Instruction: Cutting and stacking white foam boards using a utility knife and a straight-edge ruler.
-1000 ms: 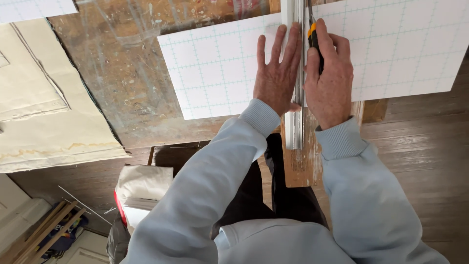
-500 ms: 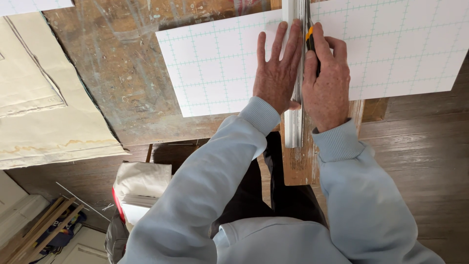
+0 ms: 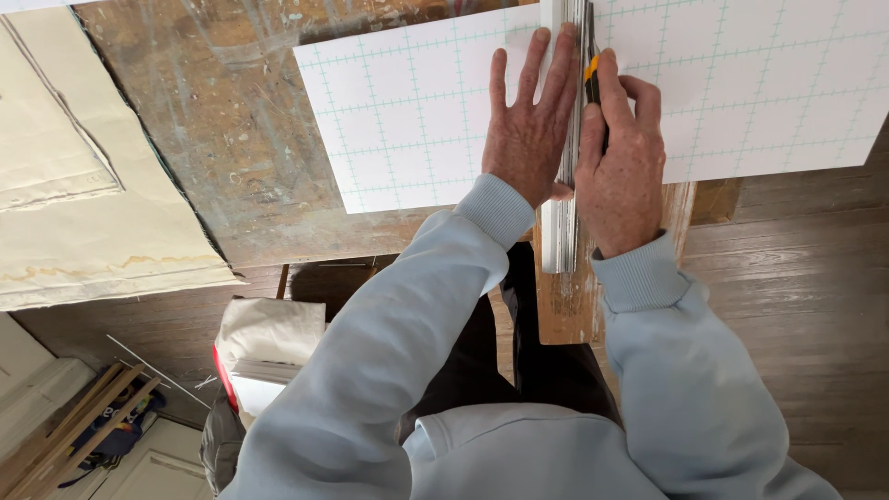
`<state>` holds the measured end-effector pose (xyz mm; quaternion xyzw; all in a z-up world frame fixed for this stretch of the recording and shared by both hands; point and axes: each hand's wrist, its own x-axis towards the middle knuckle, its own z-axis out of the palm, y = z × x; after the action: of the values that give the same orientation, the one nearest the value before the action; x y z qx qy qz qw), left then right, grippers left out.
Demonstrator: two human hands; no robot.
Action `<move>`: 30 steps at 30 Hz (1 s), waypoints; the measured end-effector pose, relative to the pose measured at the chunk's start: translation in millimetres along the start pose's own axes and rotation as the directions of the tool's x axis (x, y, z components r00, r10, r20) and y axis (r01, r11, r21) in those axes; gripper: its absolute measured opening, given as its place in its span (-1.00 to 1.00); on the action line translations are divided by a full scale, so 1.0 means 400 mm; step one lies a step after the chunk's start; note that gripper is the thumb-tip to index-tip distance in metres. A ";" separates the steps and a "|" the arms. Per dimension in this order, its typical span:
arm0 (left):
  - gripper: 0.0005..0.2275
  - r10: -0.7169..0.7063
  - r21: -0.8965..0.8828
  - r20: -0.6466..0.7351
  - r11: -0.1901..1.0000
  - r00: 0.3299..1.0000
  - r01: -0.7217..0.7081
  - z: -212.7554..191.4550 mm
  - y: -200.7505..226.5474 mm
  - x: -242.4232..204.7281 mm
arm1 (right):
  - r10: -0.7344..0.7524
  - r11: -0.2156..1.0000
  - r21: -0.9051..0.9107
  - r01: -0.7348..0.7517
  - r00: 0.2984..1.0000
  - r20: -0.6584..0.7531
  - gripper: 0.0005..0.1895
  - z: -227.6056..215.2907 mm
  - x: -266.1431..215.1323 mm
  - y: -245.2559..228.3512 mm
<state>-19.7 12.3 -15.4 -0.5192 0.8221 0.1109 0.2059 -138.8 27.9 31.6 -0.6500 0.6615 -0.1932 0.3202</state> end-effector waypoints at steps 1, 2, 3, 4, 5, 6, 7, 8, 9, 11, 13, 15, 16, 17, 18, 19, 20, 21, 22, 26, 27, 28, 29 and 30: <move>0.44 0.001 -0.001 -0.001 1.000 1.000 -0.001 -0.001 0.000 0.002 | 0.000 1.000 -0.002 0.000 1.000 -0.001 -0.57 -0.002 -0.009 -0.001; 0.44 0.005 0.004 0.011 1.000 1.000 -0.005 -0.001 0.001 0.005 | -0.002 1.000 -0.009 0.002 1.000 0.000 -0.57 -0.004 -0.018 -0.001; 0.45 0.008 0.010 0.026 1.000 1.000 -0.008 -0.001 0.000 0.005 | -0.004 1.000 -0.014 0.004 1.000 0.003 -0.56 -0.006 -0.027 -0.003; 0.45 0.008 0.009 0.026 1.000 1.000 -0.008 -0.001 0.000 0.006 | -0.004 1.000 -0.014 0.004 1.000 0.004 -0.56 -0.009 -0.031 -0.008; 0.44 0.007 0.007 0.026 1.000 1.000 -0.008 0.000 0.000 0.005 | 0.040 0.999 0.030 -0.040 0.999 0.026 -0.56 -0.012 -0.036 -0.014; 0.44 0.007 0.006 0.027 1.000 1.000 -0.008 0.001 0.000 0.005 | 0.082 0.994 0.073 -0.086 0.995 0.049 -0.56 -0.015 -0.041 -0.019; 0.44 0.008 0.005 0.027 1.000 1.000 -0.008 0.000 0.001 0.005 | 0.083 0.994 0.073 -0.087 0.995 0.049 -0.56 -0.014 -0.051 -0.015; 0.44 0.001 0.019 0.023 1.000 1.000 -0.002 0.000 0.001 0.006 | 0.064 0.997 0.044 -0.066 0.997 0.034 -0.56 -0.014 -0.061 -0.012; 0.44 -0.005 0.033 0.019 0.999 1.000 0.005 -0.001 0.002 0.006 | 0.045 0.999 0.015 -0.046 0.999 0.020 -0.55 -0.013 -0.072 -0.009; 0.44 -0.007 0.026 0.019 1.000 1.000 0.006 -0.005 0.002 0.004 | 0.101 0.994 0.035 -0.102 0.994 0.039 -0.55 -0.024 -0.085 -0.031; 0.44 -0.008 0.019 0.019 1.000 1.000 0.007 -0.010 0.000 0.001 | 0.155 0.986 0.053 -0.159 0.986 0.060 -0.55 -0.029 -0.106 -0.039; 0.45 -0.004 0.014 0.032 1.000 0.999 0.004 -0.017 -0.003 0.002 | 0.087 0.996 0.020 -0.088 0.995 0.041 -0.55 -0.030 -0.132 -0.031; 0.45 -0.002 0.014 0.030 1.000 1.000 0.001 -0.015 -0.002 0.005 | 0.088 0.996 0.018 -0.089 0.995 0.038 -0.55 -0.033 -0.138 -0.033; 0.45 -0.007 0.015 0.018 1.000 1.000 0.007 -0.012 -0.001 0.004 | 0.107 0.993 0.047 -0.109 0.993 0.049 -0.54 -0.035 -0.146 -0.036; 0.45 -0.012 0.016 0.007 1.000 1.000 0.012 -0.009 -0.001 0.002 | 0.125 0.989 0.075 -0.130 0.990 0.060 -0.54 -0.037 -0.153 -0.039; 0.45 -0.011 0.017 0.007 1.000 1.000 0.011 -0.009 -0.001 0.002 | 0.125 0.989 0.076 -0.130 0.990 0.060 -0.54 -0.035 -0.170 -0.035; 0.46 -0.008 0.012 0.016 1.000 1.000 0.007 -0.010 -0.002 0.002 | 0.082 0.996 0.042 -0.084 0.996 0.036 -0.53 -0.033 -0.186 -0.031; 0.47 -0.004 0.006 0.024 1.000 1.000 0.003 -0.012 -0.001 0.003 | 0.038 0.999 0.006 -0.038 0.999 0.012 -0.52 -0.032 -0.201 -0.027; 0.47 -0.002 0.007 0.022 1.000 1.000 0.002 -0.011 -0.002 0.004 | 0.038 0.999 0.005 -0.038 0.999 0.010 -0.52 -0.031 -0.212 -0.026; 0.45 0.003 0.017 0.011 1.000 1.000 -0.004 -0.005 -0.002 0.002 | 0.133 0.991 0.027 -0.135 0.990 0.043 -0.49 -0.036 -0.255 -0.035; 0.44 0.006 0.007 0.012 1.000 1.000 -0.006 -0.003 -0.002 0.003 | 0.182 0.982 0.032 -0.185 0.981 0.060 -0.47 -0.039 -0.263 -0.039; 0.44 0.009 0.006 0.011 1.000 1.000 -0.009 -0.003 0.000 0.004 | 0.184 0.982 0.031 -0.186 0.981 0.058 -0.47 -0.046 -0.277 -0.042; 0.44 0.011 0.009 0.010 1.000 1.000 -0.011 -0.002 -0.002 0.003 | 0.197 0.979 0.044 -0.201 0.977 0.077 -0.47 -0.050 -0.289 -0.045; 0.45 0.013 0.011 0.009 1.000 1.000 -0.013 -0.001 -0.003 0.002 | 0.210 0.975 0.057 -0.216 0.973 0.096 -0.47 -0.055 -0.301 -0.049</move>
<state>-19.0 10.8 -15.3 -0.5122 0.8251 0.1100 0.2117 -145.2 141.4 81.5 -0.5722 0.7057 -0.1506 0.3898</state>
